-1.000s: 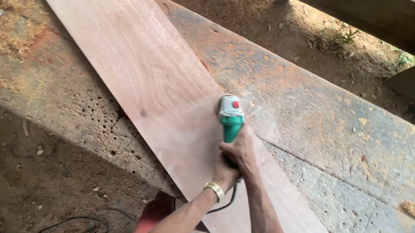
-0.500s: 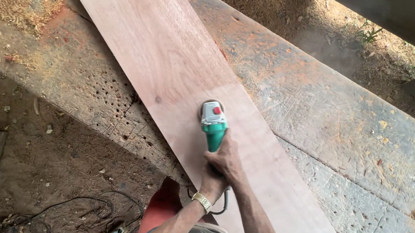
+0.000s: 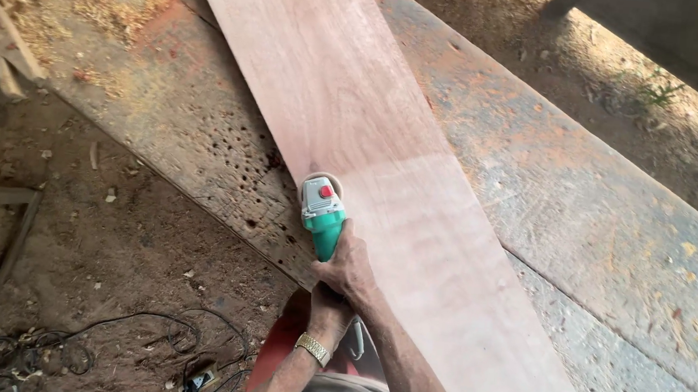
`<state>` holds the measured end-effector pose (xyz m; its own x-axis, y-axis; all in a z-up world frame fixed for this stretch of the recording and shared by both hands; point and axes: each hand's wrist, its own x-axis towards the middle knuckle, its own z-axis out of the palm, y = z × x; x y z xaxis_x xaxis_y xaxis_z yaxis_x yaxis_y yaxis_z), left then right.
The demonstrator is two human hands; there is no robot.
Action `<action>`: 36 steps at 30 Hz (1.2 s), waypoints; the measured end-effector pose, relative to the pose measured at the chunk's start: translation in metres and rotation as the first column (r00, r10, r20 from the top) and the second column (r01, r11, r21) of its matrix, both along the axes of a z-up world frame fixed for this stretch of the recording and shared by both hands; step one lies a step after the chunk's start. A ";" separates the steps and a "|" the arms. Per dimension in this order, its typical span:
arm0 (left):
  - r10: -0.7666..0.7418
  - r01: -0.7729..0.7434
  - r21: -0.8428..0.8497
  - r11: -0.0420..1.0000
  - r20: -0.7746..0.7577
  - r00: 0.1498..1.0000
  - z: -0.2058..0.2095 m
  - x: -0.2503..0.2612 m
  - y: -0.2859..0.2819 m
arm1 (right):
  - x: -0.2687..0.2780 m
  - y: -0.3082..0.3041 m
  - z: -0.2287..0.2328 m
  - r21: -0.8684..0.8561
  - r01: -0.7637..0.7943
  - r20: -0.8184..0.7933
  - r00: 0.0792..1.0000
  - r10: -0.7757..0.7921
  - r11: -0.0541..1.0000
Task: The person uses a handheld electric sander to smooth the surface of a long, rectangular wooden plank resting on a workbench. The person moves the sander back and forth along the length of the plank, covering the entire surface area.
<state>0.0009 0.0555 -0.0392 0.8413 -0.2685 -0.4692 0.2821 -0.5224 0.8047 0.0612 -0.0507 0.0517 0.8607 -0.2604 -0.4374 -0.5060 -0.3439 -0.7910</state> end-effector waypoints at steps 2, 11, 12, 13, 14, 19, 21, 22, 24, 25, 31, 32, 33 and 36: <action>-0.171 0.142 0.152 0.978 0.195 0.966 -0.027 0.017 0.011 | 0.018 0.009 -0.012 -0.001 -0.039 0.042 0.998 0.039 0.999; 0.027 -0.028 -0.008 1.000 -0.067 0.997 -0.009 0.054 -0.003 | 0.055 0.003 -0.016 -0.077 -0.068 0.103 0.992 0.076 0.995; 0.023 -0.024 -0.015 1.000 -0.076 0.997 -0.014 0.051 -0.011 | 0.054 -0.007 -0.008 -0.084 -0.065 0.093 0.993 0.073 0.994; -0.026 0.026 -0.008 1.000 -0.041 0.999 -0.018 0.048 -0.019 | 0.053 -0.017 0.000 -0.073 -0.060 0.006 0.998 0.061 0.996; -0.076 0.076 0.000 0.997 -0.006 0.997 -0.023 0.044 -0.027 | 0.052 -0.027 0.007 -0.063 -0.054 -0.082 0.995 0.048 0.997; 0.005 -0.042 -0.157 0.987 -0.226 0.974 0.015 0.043 -0.077 | 0.039 -0.068 -0.005 -0.030 0.005 -0.017 1.000 -0.005 1.000; 0.088 -0.198 -0.257 0.946 -0.384 0.919 0.024 0.043 -0.094 | 0.037 -0.083 -0.011 0.005 0.028 -0.043 0.999 -0.027 1.000; 0.127 -0.336 -0.351 0.874 -0.502 0.855 0.022 0.041 -0.102 | 0.036 -0.092 -0.011 -0.014 0.038 -0.044 0.998 -0.038 0.999; 0.138 -0.471 -0.414 0.779 -0.620 0.773 0.009 0.038 -0.117 | 0.032 -0.108 -0.011 -0.034 0.054 -0.049 0.997 -0.055 0.998; 0.065 -0.378 -0.503 0.778 -0.534 0.843 -0.001 0.037 -0.126 | 0.030 -0.118 -0.010 -0.057 0.080 -0.027 0.996 -0.082 0.995; -0.211 0.202 -0.264 0.943 -0.009 0.977 0.021 0.044 -0.179 | 0.018 -0.167 -0.012 -0.172 0.190 -0.074 0.976 -0.205 0.967; -0.323 0.329 -0.089 0.940 0.079 0.943 0.022 0.042 -0.186 | 0.016 -0.174 -0.008 -0.206 0.227 -0.091 0.964 -0.249 0.952; -0.316 0.322 -0.091 0.942 0.076 0.946 0.013 0.035 -0.192 | 0.009 -0.180 -0.013 -0.207 0.219 -0.095 0.966 -0.242 0.954; -0.242 0.076 -0.551 0.831 -0.235 0.941 0.000 0.020 -0.208 | -0.006 -0.193 -0.017 -0.260 0.295 0.053 0.955 -0.291 0.920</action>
